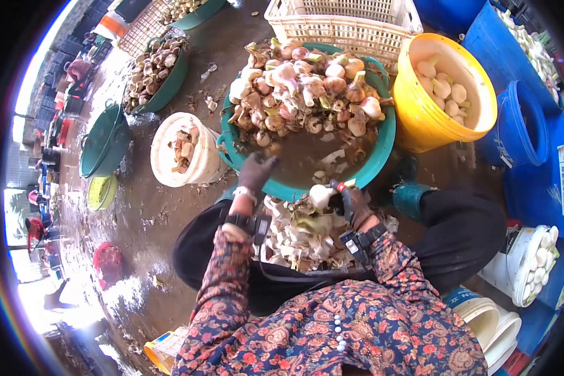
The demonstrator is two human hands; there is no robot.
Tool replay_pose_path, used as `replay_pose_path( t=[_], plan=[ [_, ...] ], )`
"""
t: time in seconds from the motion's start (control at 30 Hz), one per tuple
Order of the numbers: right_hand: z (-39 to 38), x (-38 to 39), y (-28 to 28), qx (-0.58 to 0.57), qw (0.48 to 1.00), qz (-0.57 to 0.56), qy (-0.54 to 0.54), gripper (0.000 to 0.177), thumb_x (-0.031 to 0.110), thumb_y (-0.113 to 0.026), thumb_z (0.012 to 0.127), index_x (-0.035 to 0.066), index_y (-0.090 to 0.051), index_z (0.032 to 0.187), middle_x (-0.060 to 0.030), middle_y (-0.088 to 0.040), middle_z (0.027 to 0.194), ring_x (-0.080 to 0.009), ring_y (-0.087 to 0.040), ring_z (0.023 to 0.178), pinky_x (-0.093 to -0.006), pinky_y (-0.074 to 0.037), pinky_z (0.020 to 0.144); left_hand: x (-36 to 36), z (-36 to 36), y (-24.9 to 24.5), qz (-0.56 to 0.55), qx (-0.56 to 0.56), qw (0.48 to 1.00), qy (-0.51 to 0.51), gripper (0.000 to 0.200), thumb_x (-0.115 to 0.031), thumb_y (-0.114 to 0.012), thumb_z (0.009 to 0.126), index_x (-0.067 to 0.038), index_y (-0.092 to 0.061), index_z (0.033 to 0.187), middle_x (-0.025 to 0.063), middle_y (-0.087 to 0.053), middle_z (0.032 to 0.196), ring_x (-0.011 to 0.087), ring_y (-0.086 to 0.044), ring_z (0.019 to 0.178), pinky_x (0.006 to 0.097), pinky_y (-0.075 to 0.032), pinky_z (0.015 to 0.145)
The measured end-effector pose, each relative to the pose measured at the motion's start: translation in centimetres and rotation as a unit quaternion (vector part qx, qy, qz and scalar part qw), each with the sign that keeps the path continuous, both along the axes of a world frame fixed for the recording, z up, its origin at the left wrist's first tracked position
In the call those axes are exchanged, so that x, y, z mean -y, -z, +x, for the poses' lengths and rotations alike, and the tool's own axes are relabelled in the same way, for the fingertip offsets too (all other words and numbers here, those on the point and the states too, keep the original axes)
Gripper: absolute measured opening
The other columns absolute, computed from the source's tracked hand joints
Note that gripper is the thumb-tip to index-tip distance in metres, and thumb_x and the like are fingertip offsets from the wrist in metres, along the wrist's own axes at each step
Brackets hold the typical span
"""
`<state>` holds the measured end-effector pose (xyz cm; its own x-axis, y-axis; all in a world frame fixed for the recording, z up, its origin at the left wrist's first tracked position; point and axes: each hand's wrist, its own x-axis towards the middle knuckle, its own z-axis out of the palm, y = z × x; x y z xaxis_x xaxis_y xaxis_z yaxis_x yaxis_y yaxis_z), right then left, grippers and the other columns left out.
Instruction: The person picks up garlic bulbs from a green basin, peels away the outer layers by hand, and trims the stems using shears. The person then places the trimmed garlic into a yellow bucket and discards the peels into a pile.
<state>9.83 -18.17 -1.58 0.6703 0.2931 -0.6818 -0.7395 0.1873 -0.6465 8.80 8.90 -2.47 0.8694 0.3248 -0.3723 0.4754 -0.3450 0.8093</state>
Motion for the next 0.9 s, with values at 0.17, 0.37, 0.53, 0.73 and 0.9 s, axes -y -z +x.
replay_pose_path(
  t=[0.17,0.37,0.53,0.73,0.9],
  plan=[
    [-0.6,0.3,0.2,-0.060,0.997,0.004,-0.045,0.030,0.032,-0.064,0.079,0.008,-0.064,0.095,-0.0027,-0.062,0.075,-0.0125,-0.056,0.057,-0.0248,-0.045,0.049,-2.9,6.7,3.5,0.252,-0.023,0.963,-0.089,0.069,-0.047,-0.067,0.068,-0.002,-0.051,0.117,0.0244,-0.057,0.110,0.0396,-0.053,0.104,0.0419,-0.043,0.087],
    [2.8,0.9,1.7,-0.124,0.973,0.181,0.070,0.042,0.028,-0.056,0.087,-0.002,-0.050,0.116,-0.0138,-0.062,0.100,-0.0239,-0.063,0.082,-0.0354,-0.053,0.070,-2.4,8.0,4.6,0.281,-0.114,0.950,-0.070,0.061,-0.044,-0.068,0.067,-0.006,-0.054,0.114,0.0195,-0.061,0.103,0.0344,-0.060,0.093,0.0412,-0.048,0.077],
    [9.7,1.4,-12.8,0.080,0.920,0.364,0.116,0.053,0.041,-0.046,0.091,-0.001,-0.044,0.123,-0.0127,-0.061,0.105,-0.0249,-0.062,0.090,-0.0369,-0.051,0.079,0.0,3.6,-0.4,-0.205,0.031,0.976,-0.061,0.065,-0.014,-0.074,0.067,-0.002,-0.045,0.124,0.0053,-0.063,0.092,0.0114,-0.057,0.059,0.0245,-0.047,0.048],
    [5.2,-0.4,-5.6,0.250,0.948,-0.165,-0.106,0.044,0.048,-0.059,0.083,0.008,-0.062,0.066,0.0024,-0.055,0.059,-0.0097,-0.051,0.050,-0.0274,-0.037,0.046,7.3,0.5,-9.5,-0.171,0.148,0.945,0.235,0.078,0.001,-0.075,0.066,-0.001,-0.036,0.133,0.0063,-0.052,0.122,0.0133,-0.049,0.108,0.0281,-0.039,0.096],
    [1.6,0.5,-5.4,0.357,0.877,-0.279,-0.159,0.032,0.033,-0.064,0.079,0.002,-0.064,0.075,-0.0191,-0.060,0.065,-0.0349,-0.059,0.061,-0.0411,-0.043,0.056,10.8,-2.2,-12.1,0.016,0.149,0.942,0.302,0.066,-0.019,-0.079,0.065,-0.003,-0.049,0.122,0.0159,-0.058,0.109,0.0226,-0.058,0.098,0.0306,-0.046,0.082]
  ],
)
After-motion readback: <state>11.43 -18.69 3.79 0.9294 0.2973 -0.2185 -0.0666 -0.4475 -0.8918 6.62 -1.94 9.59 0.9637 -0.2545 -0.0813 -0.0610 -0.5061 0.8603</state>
